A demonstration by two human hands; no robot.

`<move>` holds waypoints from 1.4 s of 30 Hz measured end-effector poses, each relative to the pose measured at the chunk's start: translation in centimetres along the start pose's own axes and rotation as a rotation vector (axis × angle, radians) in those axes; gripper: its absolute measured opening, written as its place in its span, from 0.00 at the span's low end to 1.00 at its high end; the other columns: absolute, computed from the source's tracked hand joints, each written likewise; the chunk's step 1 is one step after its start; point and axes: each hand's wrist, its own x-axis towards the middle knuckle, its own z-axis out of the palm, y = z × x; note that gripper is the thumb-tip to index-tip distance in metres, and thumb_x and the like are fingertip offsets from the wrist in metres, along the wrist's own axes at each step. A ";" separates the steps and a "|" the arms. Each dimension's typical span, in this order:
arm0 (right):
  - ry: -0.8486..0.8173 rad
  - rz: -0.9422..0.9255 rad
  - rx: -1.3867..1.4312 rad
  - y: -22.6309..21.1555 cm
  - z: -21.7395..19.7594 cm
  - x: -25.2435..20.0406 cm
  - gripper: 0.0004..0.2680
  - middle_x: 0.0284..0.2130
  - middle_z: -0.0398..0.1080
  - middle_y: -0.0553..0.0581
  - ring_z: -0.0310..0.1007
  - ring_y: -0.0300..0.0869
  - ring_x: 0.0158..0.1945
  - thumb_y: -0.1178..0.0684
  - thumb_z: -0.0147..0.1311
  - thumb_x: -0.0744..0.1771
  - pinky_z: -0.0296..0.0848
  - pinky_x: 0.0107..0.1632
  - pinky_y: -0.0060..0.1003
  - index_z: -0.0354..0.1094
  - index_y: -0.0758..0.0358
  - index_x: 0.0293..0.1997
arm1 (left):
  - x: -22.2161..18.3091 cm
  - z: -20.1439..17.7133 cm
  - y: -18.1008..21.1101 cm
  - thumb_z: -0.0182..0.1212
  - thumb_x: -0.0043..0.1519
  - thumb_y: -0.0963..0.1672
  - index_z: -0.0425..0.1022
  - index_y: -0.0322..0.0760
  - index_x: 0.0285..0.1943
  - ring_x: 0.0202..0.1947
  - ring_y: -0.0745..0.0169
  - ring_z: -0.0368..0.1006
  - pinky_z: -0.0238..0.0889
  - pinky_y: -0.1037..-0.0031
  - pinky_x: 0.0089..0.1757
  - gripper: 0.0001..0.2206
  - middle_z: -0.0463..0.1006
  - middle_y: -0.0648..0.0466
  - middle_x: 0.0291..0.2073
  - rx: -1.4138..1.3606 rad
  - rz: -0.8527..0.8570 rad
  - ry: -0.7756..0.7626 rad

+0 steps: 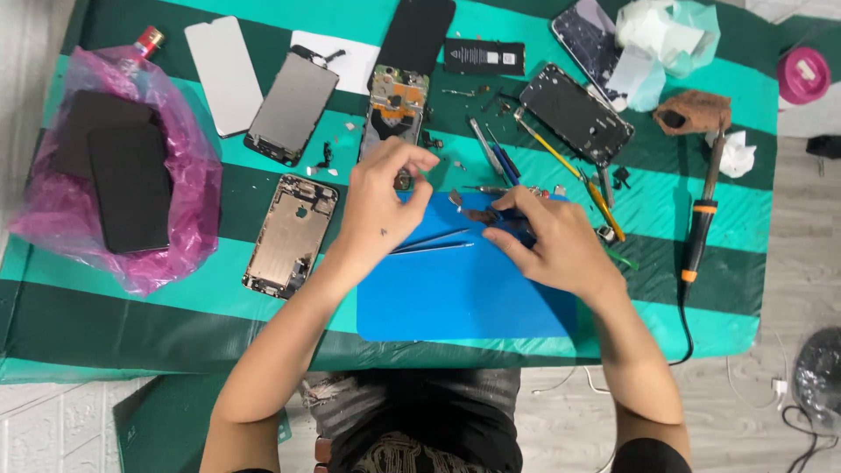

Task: Repairing a mobile phone by disassembling and manipulating internal components using various tools

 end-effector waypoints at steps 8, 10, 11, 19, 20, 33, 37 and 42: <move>-0.323 0.146 -0.024 0.3 -0.7 -3.7 0.07 0.12 0.65 0.59 0.63 0.49 0.12 0.49 0.57 0.69 0.61 0.22 0.42 0.67 0.59 0.46 | -0.5 -0.3 0.5 0.58 0.56 0.35 0.79 0.35 0.38 0.34 0.44 0.79 0.73 0.59 0.37 0.08 0.81 0.46 0.31 -0.021 -0.058 -0.532; -0.359 0.158 -0.044 0.0 -0.7 -4.4 0.07 0.13 0.67 0.58 0.64 0.48 0.12 0.49 0.57 0.69 0.61 0.22 0.40 0.68 0.58 0.45 | -0.8 -0.4 0.8 0.57 0.56 0.35 0.78 0.34 0.39 0.34 0.40 0.78 0.72 0.55 0.36 0.07 0.80 0.44 0.31 -0.008 -0.069 -0.612; -0.393 0.163 -0.064 -0.1 -0.7 -4.8 0.07 0.14 0.68 0.57 0.65 0.46 0.12 0.49 0.56 0.69 0.61 0.22 0.39 0.68 0.58 0.45 | -0.9 -0.4 1.0 0.57 0.56 0.35 0.78 0.34 0.39 0.35 0.37 0.78 0.72 0.51 0.36 0.07 0.80 0.42 0.31 0.011 -0.077 -0.688; -0.497 0.141 -0.335 0.6 0.5 -6.2 0.10 0.15 0.66 0.53 0.66 0.41 0.15 0.42 0.54 0.70 0.61 0.21 0.34 0.69 0.55 0.49 | -1.0 -0.7 1.0 0.69 0.53 0.41 0.78 0.38 0.39 0.39 0.45 0.80 0.75 0.55 0.37 0.08 0.81 0.50 0.35 0.146 -0.086 -0.842; -0.497 0.122 -0.394 0.9 0.8 -6.4 0.11 0.14 0.65 0.51 0.63 0.38 0.14 0.40 0.53 0.70 0.59 0.20 0.32 0.69 0.53 0.49 | -1.1 -0.6 0.9 0.71 0.52 0.41 0.79 0.38 0.39 0.39 0.46 0.80 0.75 0.55 0.38 0.09 0.80 0.50 0.35 0.152 -0.090 -0.853; -0.456 0.094 -0.608 -0.8 1.4 -6.6 0.12 0.24 0.73 0.57 0.78 0.44 0.27 0.38 0.51 0.70 0.74 0.26 0.33 0.68 0.52 0.50 | -2.5 1.7 0.3 0.78 0.49 0.43 0.80 0.46 0.34 0.52 0.48 0.70 0.70 0.58 0.50 0.09 0.73 0.55 0.41 0.218 0.242 -0.785; -0.430 0.080 -0.637 -1.0 1.6 -7.0 0.12 0.34 0.77 0.60 0.83 0.47 0.41 0.37 0.50 0.71 0.80 0.34 0.36 0.68 0.51 0.51 | -3.4 2.9 -0.2 0.77 0.50 0.44 0.83 0.47 0.33 0.54 0.52 0.64 0.67 0.61 0.47 0.07 0.69 0.56 0.45 0.217 0.371 -0.720; -0.430 0.100 -0.656 -0.9 1.7 -7.2 0.13 0.39 0.78 0.60 0.83 0.47 0.46 0.36 0.50 0.70 0.81 0.39 0.35 0.68 0.49 0.53 | -3.9 3.7 -0.4 0.76 0.52 0.43 0.82 0.48 0.31 0.54 0.53 0.63 0.66 0.62 0.45 0.05 0.69 0.56 0.46 0.245 0.376 -0.725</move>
